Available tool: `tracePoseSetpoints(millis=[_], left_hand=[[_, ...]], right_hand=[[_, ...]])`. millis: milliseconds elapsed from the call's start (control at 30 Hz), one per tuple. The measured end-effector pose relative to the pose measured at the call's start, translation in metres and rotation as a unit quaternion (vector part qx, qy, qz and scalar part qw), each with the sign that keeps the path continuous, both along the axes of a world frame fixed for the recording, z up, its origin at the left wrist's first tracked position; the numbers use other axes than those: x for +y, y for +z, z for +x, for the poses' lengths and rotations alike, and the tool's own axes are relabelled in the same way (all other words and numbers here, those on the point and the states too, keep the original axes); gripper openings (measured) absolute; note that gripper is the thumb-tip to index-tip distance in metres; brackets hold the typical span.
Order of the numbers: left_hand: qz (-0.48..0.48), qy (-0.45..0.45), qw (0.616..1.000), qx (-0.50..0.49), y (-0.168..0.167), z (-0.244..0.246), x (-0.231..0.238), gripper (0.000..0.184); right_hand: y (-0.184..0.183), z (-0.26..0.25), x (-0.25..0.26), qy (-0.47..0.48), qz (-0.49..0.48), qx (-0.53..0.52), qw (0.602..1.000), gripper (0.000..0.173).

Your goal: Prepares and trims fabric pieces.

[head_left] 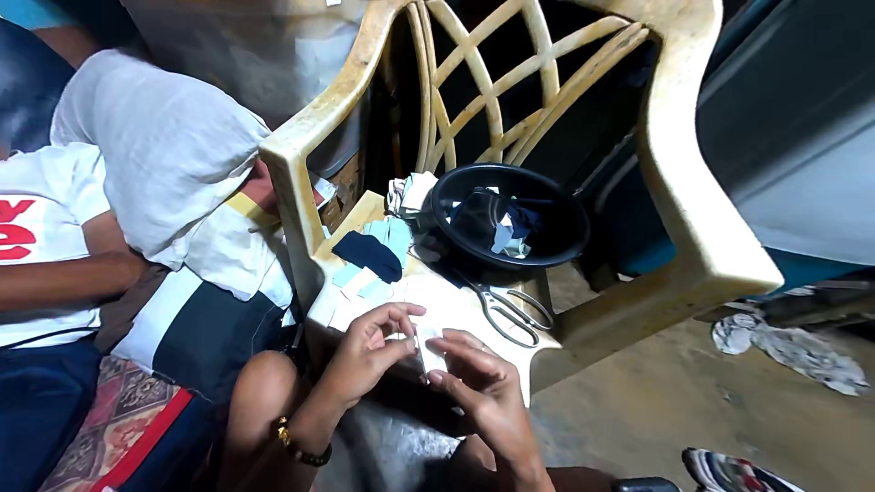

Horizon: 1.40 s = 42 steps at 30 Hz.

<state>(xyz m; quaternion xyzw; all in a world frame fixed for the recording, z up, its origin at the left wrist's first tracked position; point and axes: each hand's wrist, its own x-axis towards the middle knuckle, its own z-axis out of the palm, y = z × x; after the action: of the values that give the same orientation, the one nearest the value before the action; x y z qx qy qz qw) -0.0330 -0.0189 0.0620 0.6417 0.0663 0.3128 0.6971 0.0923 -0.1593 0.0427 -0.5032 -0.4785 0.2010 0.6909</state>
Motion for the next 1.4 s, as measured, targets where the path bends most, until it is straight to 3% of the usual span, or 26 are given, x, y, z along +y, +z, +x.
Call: tracePoseSetpoints(millis=[133, 300, 367, 467, 567, 700, 900, 1033, 1100, 1167, 1233, 1300, 1400], left_hand=[[-0.04, -0.066, 0.997, 0.021, -0.017, -0.003, -0.002, 0.017], [0.003, 0.063, 0.997, 0.043, -0.031, 0.007, -0.012, 0.017], [-0.01, 0.101, 0.994, 0.026, -0.04, 0.01, -0.007, 0.02], [-0.048, 0.121, 0.991, 0.019, -0.045, 0.011, -0.002, 0.021], [-0.059, 0.135, 0.989, 0.0, -0.046, 0.014, 0.0, 0.023], [-0.086, 0.14, 0.986, -0.017, -0.047, 0.015, 0.003, 0.026], [-0.095, 0.139, 0.984, -0.055, -0.047, 0.011, 0.008, 0.027], [-0.101, 0.141, 0.982, -0.078, -0.046, 0.009, 0.011, 0.03], [-0.119, 0.134, 0.98, -0.089, -0.044, 0.008, 0.01, 0.03], [-0.155, 0.122, 0.976, -0.088, -0.039, 0.005, 0.011, 0.031], [-0.195, 0.112, 0.97, -0.089, -0.034, 0.003, 0.011, 0.032], [-0.214, 0.1, 0.967, -0.091, -0.032, 0.0, 0.012, 0.03], [-0.238, 0.1, 0.963, -0.074, -0.028, -0.002, 0.011, 0.029]], right_hand=[[-0.011, -0.003, 0.007, -0.034, -0.005, -0.049, 0.998, 0.038], [-0.013, 0.01, 0.007, -0.039, -0.069, -0.128, 0.989, 0.042], [-0.003, 0.031, 0.005, -0.169, -0.161, -0.24, 0.942, 0.038], [0.008, 0.066, 0.012, -0.321, -0.374, -0.314, 0.812, 0.029], [0.016, 0.088, 0.025, -0.311, -0.538, -0.306, 0.721, 0.032], [0.033, 0.097, 0.034, -0.267, -0.606, -0.304, 0.685, 0.039], [0.058, 0.073, 0.025, -0.276, -0.581, -0.31, 0.7, 0.041], [0.051, 0.045, -0.018, -0.286, -0.389, -0.327, 0.813, 0.033], [0.045, 0.022, -0.037, -0.22, -0.314, -0.24, 0.892, 0.03], [0.038, -0.004, -0.048, -0.09, -0.261, -0.069, 0.959, 0.028], [0.017, -0.023, -0.056, 0.024, -0.21, 0.058, 0.976, 0.026], [-0.012, -0.038, -0.061, 0.09, -0.171, 0.106, 0.975, 0.029], [-0.054, -0.049, -0.068, 0.129, -0.161, 0.157, 0.966, 0.061]])
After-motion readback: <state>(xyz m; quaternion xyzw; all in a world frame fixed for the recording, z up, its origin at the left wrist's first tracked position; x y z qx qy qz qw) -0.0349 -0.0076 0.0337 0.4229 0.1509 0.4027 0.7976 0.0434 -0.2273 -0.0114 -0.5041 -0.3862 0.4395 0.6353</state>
